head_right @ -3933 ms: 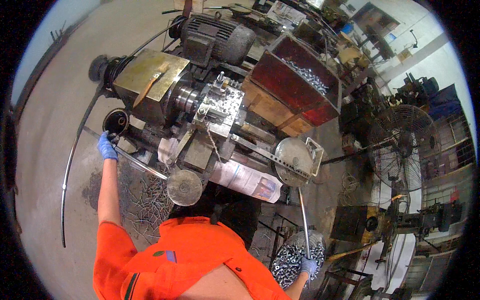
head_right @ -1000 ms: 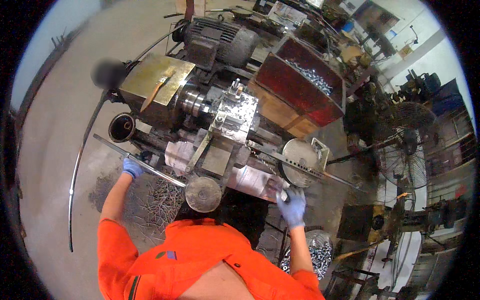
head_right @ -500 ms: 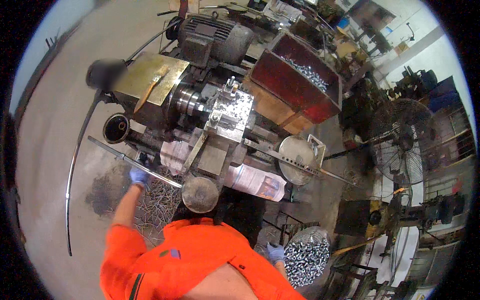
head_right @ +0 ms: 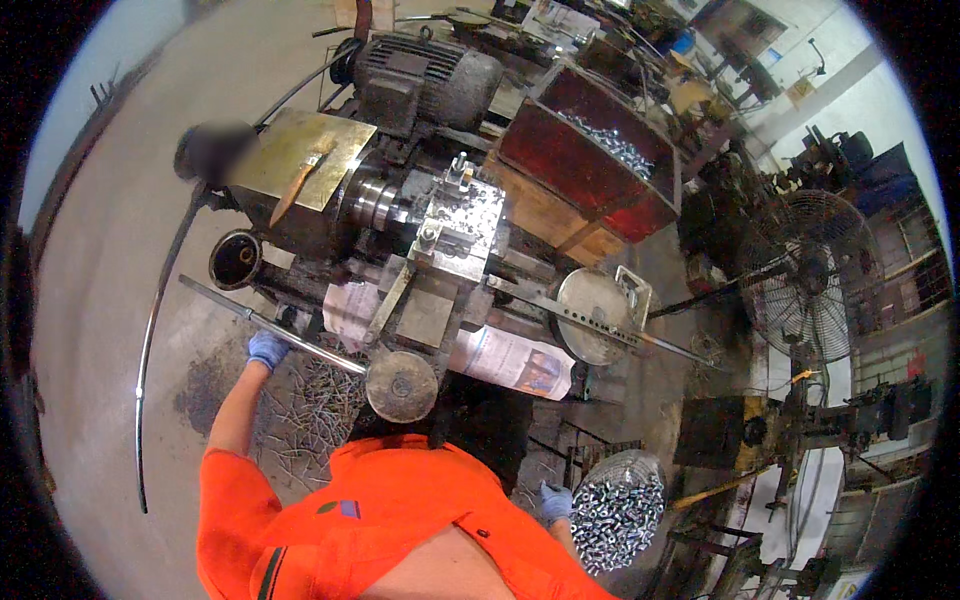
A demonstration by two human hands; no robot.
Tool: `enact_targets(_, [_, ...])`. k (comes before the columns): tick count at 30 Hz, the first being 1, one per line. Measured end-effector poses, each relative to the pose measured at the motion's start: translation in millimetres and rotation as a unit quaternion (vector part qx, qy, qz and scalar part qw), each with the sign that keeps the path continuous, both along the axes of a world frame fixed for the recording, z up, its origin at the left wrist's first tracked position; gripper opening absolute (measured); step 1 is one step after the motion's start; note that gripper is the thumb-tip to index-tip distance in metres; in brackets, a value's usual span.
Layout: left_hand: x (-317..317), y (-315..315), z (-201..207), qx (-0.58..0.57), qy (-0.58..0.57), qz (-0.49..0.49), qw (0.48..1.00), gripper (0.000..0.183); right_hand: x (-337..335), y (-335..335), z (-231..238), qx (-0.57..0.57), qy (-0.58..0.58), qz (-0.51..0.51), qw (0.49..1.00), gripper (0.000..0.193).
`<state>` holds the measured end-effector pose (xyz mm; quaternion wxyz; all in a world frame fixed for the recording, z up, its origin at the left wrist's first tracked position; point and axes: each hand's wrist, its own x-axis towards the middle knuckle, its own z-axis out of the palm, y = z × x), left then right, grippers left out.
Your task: The person operates a lathe machine to process metal parts, using levers to control the machine and handling cylindrical components by hand.
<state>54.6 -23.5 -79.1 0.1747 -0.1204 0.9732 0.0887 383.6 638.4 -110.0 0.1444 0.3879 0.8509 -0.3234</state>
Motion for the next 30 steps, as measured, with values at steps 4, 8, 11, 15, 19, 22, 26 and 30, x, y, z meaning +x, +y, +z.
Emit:
enact_targets(4, [7, -6, 3, 0.056, 0.022, 0.002, 0.998, 0.038, -17, 17, -7, 0.023, 0.06, -0.071, 0.995, 0.033])
enact_targets(8, [19, -8, 29, 0.049, -0.01, 0.033, 0.998, 0.041, -73, 0, 68, 0.029, 0.119, -0.005, 0.992, 0.032])
enact_targets(11, [24, -26, 44, 0.042, -0.028, 0.056, 0.997, 0.039, -102, 16, 91, 0.129, 0.217, 0.06, 0.966, 0.029])
enact_targets(15, [37, -52, 89, 0.054, 0.032, 0.123, 0.99, 0.04, -163, -15, 174, 0.118, 0.258, 0.085, 0.955, 0.025])
enact_targets(19, [47, -82, 138, 0.133, 0.223, 0.12, 0.958, 0.037, -214, -9, 200, 0.146, 0.291, 0.146, 0.934, 0.021])
enact_targets(22, [59, -89, 200, 0.069, 0.277, 0.122, 0.951, 0.035, -258, -50, 262, 0.15, 0.319, 0.218, 0.91, 0.018])
enact_targets(26, [77, -109, 232, -0.061, 0.315, 0.168, 0.932, 0.036, -303, -76, 284, 0.11, 0.392, 0.26, 0.876, 0.015])
enact_targets(30, [98, -136, 229, -0.092, 0.316, 0.208, 0.921, 0.038, -334, -116, 324, 0.139, 0.415, 0.35, 0.828, 0.011])
